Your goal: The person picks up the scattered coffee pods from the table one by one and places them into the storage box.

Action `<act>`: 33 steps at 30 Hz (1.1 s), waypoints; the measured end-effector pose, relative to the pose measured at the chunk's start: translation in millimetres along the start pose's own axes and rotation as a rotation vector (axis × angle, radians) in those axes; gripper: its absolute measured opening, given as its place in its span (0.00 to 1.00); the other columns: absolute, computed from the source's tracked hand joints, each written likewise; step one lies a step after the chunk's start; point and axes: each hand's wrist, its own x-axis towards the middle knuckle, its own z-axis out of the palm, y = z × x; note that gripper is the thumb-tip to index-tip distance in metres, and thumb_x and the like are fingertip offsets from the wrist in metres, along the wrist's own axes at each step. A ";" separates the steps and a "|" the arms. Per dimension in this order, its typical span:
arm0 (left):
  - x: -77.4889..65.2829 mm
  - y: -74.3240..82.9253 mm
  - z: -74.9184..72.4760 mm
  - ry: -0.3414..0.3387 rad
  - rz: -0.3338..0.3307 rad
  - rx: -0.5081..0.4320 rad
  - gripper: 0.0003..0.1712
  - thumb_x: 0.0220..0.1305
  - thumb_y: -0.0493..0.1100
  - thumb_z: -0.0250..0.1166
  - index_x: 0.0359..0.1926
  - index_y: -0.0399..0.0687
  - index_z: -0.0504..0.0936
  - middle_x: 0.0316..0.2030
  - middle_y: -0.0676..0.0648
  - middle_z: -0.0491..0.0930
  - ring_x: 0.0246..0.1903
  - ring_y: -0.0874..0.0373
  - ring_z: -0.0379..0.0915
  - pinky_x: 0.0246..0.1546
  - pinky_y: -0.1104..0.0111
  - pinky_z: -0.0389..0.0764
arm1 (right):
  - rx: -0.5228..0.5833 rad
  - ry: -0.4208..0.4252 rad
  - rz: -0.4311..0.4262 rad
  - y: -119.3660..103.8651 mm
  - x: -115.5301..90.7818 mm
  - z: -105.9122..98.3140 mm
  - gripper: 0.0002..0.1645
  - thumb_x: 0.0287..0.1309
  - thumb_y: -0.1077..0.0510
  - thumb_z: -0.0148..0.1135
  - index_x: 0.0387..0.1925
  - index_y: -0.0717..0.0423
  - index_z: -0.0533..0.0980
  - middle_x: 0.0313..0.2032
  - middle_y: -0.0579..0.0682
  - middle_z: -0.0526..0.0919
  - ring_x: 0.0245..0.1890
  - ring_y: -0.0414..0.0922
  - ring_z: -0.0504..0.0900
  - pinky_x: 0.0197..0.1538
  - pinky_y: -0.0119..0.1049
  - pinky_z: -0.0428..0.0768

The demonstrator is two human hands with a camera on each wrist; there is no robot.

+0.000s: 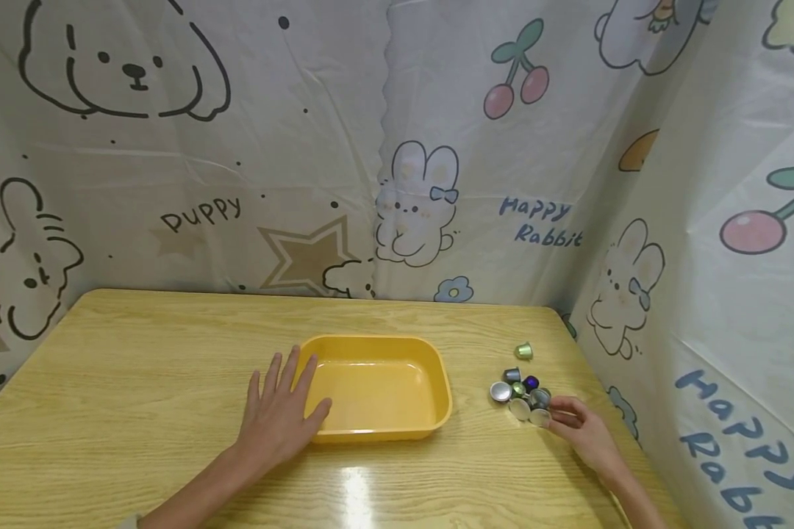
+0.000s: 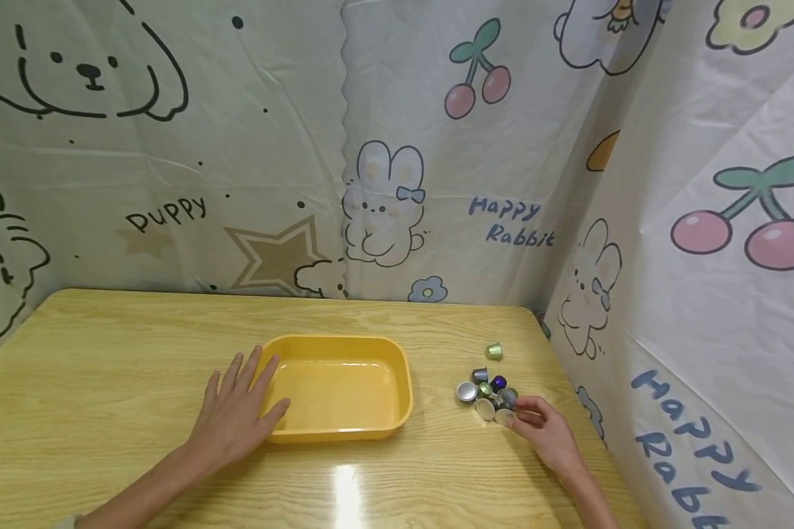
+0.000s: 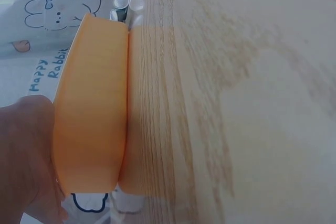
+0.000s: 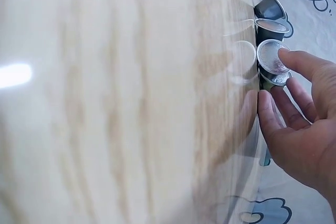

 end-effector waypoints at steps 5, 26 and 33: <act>0.2 -0.2 0.0 -0.003 -0.002 -0.003 0.41 0.70 0.57 0.60 0.75 0.41 0.61 0.75 0.32 0.50 0.72 0.30 0.42 0.63 0.31 0.43 | 0.011 0.009 -0.022 1.2 2.6 0.9 0.31 0.60 0.59 0.70 0.59 0.69 0.69 0.59 0.67 0.73 0.57 0.58 0.77 0.49 0.29 0.78; 0.3 -0.2 -0.9 -0.002 -0.004 -0.005 0.41 0.70 0.57 0.60 0.75 0.42 0.62 0.75 0.32 0.50 0.72 0.30 0.43 0.64 0.32 0.44 | -0.001 0.061 -0.013 1.1 8.3 4.4 0.27 0.60 0.58 0.71 0.54 0.70 0.71 0.53 0.63 0.77 0.44 0.35 0.79 0.46 0.27 0.78; 0.1 -0.3 -0.7 -0.006 -0.005 -0.011 0.41 0.70 0.57 0.59 0.75 0.42 0.61 0.75 0.33 0.50 0.72 0.30 0.42 0.64 0.32 0.43 | 0.000 0.067 -0.031 -2.1 5.1 6.0 0.21 0.60 0.60 0.71 0.48 0.70 0.76 0.47 0.59 0.81 0.41 0.38 0.81 0.45 0.28 0.78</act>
